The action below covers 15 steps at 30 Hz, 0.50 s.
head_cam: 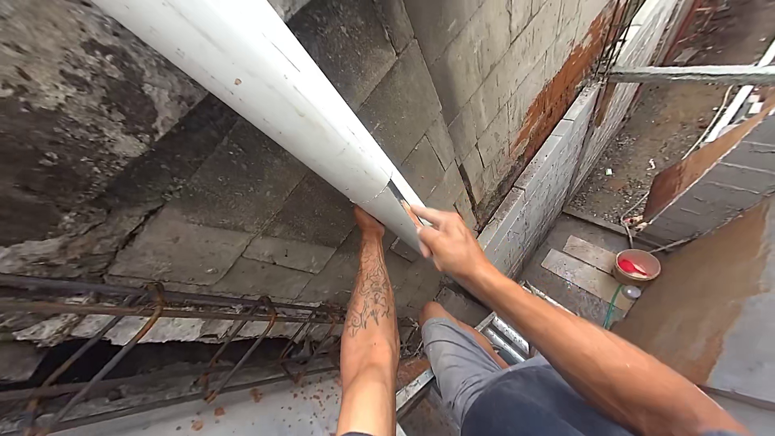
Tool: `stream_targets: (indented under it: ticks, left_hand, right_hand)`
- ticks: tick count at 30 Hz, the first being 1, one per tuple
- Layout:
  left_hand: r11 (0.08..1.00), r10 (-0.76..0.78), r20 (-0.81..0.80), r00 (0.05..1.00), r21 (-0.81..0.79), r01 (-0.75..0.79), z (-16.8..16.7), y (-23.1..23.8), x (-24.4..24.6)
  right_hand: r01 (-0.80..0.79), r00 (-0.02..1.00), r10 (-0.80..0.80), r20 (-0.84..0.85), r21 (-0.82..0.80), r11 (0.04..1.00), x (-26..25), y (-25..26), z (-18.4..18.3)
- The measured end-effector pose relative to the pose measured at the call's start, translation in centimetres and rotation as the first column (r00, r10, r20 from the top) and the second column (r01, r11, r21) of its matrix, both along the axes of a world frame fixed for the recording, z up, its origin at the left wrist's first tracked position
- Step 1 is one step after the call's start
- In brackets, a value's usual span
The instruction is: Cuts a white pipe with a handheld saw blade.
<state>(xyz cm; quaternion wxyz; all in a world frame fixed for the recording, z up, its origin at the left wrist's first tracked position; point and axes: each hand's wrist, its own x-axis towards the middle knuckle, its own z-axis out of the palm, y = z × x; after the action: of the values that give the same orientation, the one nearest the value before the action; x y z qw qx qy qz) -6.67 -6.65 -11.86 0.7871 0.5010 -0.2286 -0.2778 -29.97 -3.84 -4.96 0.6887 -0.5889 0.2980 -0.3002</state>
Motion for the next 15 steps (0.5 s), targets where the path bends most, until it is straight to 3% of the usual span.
stream_targets:
  ticks: [5,8,15]
  left_hand:
    - [1.000,0.024,0.034,0.999,0.005,-0.024,-1.1,-0.7,-0.4]
    - [0.999,0.046,0.051,0.998,-0.012,-0.046,-0.7,-0.3,-0.1]
    - [0.997,0.082,0.072,0.994,-0.002,-0.083,-1.1,-0.6,-0.3]
  right_hand:
    - [-0.007,1.000,0.006,-0.024,-0.047,0.999,1.6,-2.5,0.5]
    - [-0.039,0.999,0.037,-0.034,-0.083,0.996,-1.0,-1.2,0.3]
    - [-0.061,0.995,0.051,-0.085,-0.122,0.991,-0.9,-2.7,0.9]
